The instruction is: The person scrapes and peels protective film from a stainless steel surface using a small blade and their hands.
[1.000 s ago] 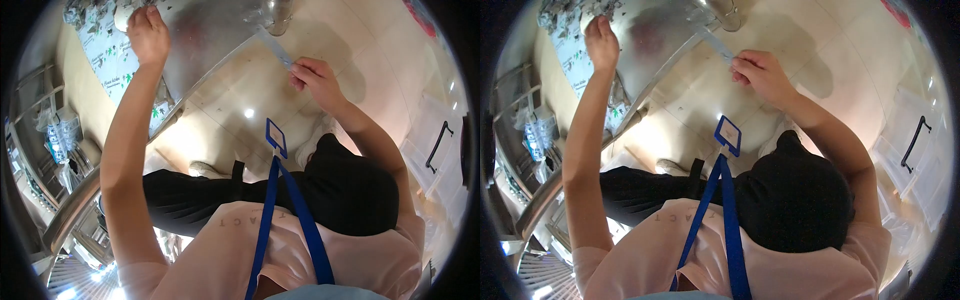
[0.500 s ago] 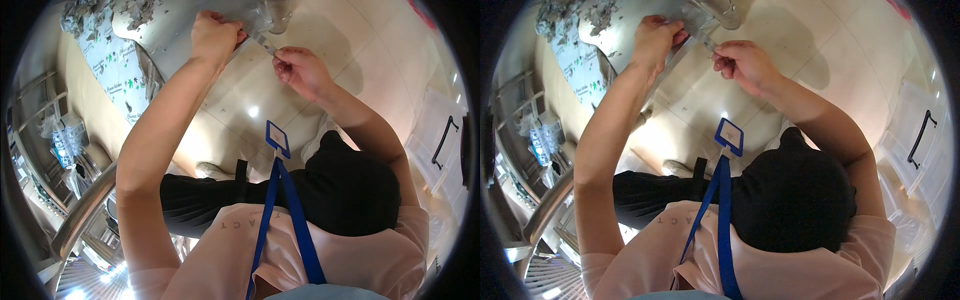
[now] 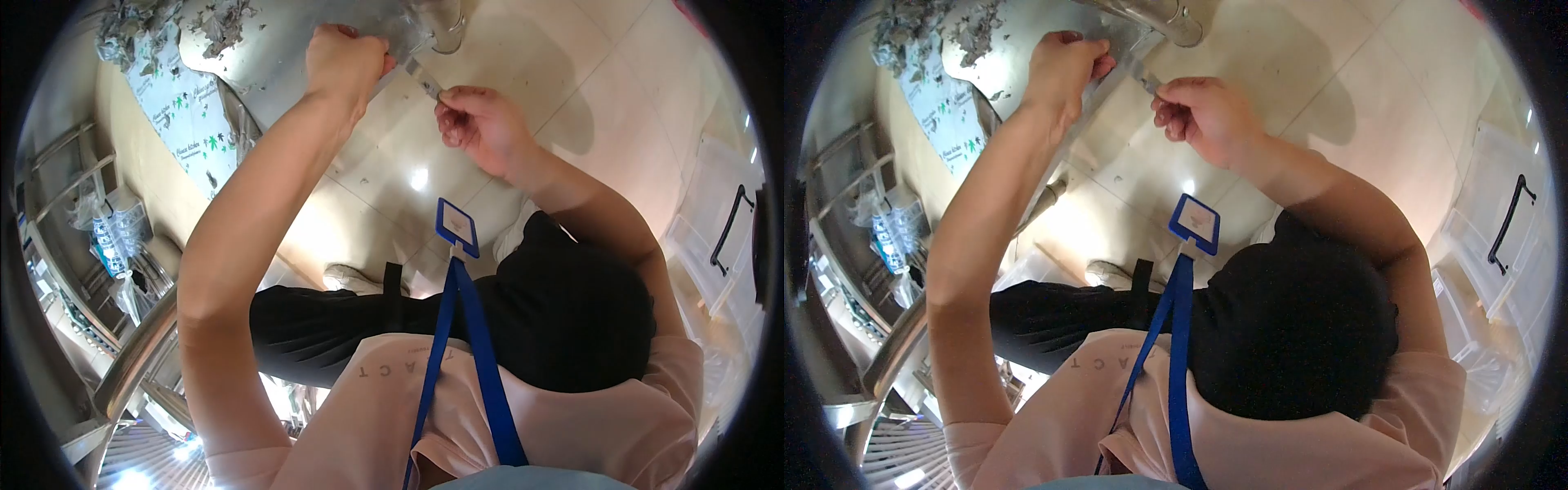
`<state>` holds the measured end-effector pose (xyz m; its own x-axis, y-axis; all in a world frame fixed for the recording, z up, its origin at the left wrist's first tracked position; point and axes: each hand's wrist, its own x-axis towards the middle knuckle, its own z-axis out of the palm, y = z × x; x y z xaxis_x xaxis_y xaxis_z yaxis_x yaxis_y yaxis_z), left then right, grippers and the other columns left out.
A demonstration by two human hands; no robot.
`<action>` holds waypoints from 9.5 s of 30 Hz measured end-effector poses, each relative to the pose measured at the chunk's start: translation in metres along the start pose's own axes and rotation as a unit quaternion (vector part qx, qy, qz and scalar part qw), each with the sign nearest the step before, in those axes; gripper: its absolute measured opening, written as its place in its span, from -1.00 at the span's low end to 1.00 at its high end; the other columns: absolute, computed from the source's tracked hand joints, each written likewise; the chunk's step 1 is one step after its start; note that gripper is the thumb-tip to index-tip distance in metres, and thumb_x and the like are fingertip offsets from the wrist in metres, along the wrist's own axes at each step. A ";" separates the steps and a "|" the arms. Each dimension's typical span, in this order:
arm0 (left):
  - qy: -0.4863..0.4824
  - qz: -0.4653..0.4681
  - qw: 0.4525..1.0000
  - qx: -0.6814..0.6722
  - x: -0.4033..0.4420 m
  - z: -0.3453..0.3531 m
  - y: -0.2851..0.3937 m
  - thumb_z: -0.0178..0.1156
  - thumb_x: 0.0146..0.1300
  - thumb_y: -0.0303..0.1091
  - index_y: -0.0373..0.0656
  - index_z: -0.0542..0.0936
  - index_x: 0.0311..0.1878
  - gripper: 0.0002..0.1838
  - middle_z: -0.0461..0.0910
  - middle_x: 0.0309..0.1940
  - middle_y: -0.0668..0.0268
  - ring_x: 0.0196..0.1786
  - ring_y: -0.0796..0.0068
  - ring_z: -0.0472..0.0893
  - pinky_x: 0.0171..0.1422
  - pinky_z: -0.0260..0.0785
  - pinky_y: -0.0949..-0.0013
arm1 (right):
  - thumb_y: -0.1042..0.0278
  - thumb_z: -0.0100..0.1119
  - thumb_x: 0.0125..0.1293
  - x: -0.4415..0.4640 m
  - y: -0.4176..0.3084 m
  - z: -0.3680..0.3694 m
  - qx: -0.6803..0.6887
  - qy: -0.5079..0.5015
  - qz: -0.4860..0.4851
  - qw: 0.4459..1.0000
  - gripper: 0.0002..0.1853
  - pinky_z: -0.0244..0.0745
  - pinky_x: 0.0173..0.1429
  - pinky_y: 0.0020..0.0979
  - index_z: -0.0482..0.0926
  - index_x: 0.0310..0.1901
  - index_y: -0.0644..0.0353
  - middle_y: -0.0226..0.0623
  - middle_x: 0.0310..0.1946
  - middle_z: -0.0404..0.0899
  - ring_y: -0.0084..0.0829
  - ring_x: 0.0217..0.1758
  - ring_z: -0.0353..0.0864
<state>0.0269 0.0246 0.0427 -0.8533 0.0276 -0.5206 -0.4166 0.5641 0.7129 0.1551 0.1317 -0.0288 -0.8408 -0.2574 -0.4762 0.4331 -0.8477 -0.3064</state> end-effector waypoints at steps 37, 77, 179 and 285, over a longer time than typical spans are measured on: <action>-0.201 0.139 0.960 0.140 -0.066 -0.059 -0.112 0.21 0.17 -0.15 -0.30 0.28 0.13 -0.42 0.39 0.05 0.10 0.05 0.34 0.44 0.13 0.28 0.32 | 0.46 0.09 0.18 0.015 -0.040 0.013 -0.668 -0.165 -0.188 0.700 -0.90 0.32 -0.47 -0.51 0.50 -0.38 0.33 -0.34 -0.62 0.51 -0.60 -0.59 0.43; 0.077 0.388 0.887 0.239 -0.041 -0.057 -0.069 0.06 0.22 -0.54 -0.33 0.43 -0.09 -0.80 0.43 -0.02 0.14 -0.05 0.44 0.47 -0.03 0.37 0.46 | 0.46 0.10 0.23 0.080 0.025 -0.016 0.183 0.125 -0.126 0.967 -0.90 0.46 -0.20 -0.57 0.53 -0.24 0.24 -0.35 -0.36 0.53 -0.53 -0.33 0.50; -0.003 0.287 0.945 0.159 -0.060 -0.005 -0.083 0.04 0.24 -0.54 -0.25 0.45 -0.12 -0.85 0.44 -0.06 0.23 -0.10 0.52 0.45 -0.13 0.34 0.52 | 0.56 -0.01 0.15 0.105 0.020 -0.020 0.364 0.015 0.000 0.931 -0.94 0.42 -0.23 -0.45 0.37 -0.45 0.20 -0.35 -0.49 0.37 -0.53 -0.52 0.34; 0.073 0.640 0.648 0.407 -0.026 -0.020 -0.070 0.25 -0.13 -0.61 -0.16 0.58 -0.35 -0.79 0.54 -0.23 0.28 -0.27 0.34 0.50 -0.26 0.38 0.38 | 0.38 0.18 0.11 0.074 0.006 0.014 0.073 0.145 -0.165 0.973 -0.90 0.44 -0.39 -0.53 0.53 -0.43 0.21 -0.35 -0.51 0.54 -0.53 -0.49 0.51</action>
<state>0.0725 -0.0316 0.0159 -0.3830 0.8572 0.3443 0.9134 0.4070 0.0026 0.0907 0.1010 -0.0545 -0.7902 0.1634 -0.5907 0.0864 -0.9245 -0.3713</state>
